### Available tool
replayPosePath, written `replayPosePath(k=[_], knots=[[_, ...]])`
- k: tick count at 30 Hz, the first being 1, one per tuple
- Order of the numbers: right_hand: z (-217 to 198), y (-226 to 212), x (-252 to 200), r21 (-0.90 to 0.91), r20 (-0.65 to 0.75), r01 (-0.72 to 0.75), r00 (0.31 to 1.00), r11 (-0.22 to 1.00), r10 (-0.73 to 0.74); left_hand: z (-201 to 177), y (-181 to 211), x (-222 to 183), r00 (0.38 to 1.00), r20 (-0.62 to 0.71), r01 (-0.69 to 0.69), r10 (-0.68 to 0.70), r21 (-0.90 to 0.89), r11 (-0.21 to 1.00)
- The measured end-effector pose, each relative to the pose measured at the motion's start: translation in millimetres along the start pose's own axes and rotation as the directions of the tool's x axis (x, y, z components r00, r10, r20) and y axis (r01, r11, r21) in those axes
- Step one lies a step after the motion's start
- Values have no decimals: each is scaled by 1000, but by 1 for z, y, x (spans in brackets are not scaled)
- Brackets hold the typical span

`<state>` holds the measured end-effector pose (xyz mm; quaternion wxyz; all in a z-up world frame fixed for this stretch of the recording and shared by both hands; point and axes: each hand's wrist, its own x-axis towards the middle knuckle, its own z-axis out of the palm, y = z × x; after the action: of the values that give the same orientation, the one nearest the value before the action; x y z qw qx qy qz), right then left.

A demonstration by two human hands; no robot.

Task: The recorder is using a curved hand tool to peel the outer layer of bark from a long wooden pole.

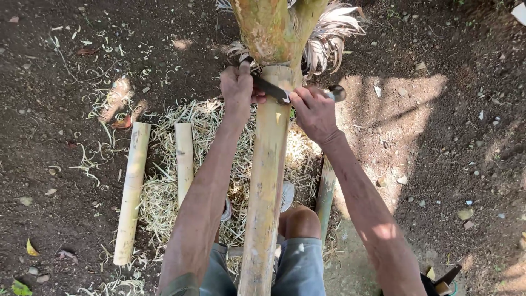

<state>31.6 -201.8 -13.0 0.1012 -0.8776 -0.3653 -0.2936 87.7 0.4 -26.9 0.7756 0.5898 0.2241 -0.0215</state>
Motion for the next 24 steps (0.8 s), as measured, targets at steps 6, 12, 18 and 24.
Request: replayPosePath(k=[6, 12, 18, 24], knots=[[-39, -32, 37, -61, -144, -64, 988, 996, 55, -8, -21, 16, 947, -161, -249, 277, 173, 953], [22, 40, -44, 206, -318, -784, 512, 586, 798, -9, -40, 12, 860, -224, -369, 458, 346, 863], [25, 26, 2, 943, 250, -203, -102, -266, 963, 9, 8, -17, 931, -235, -193, 280, 335, 922], [32, 34, 33, 854, 480, 279, -92, -440, 873, 14, -29, 21, 885, -323, -170, 334, 444, 880]])
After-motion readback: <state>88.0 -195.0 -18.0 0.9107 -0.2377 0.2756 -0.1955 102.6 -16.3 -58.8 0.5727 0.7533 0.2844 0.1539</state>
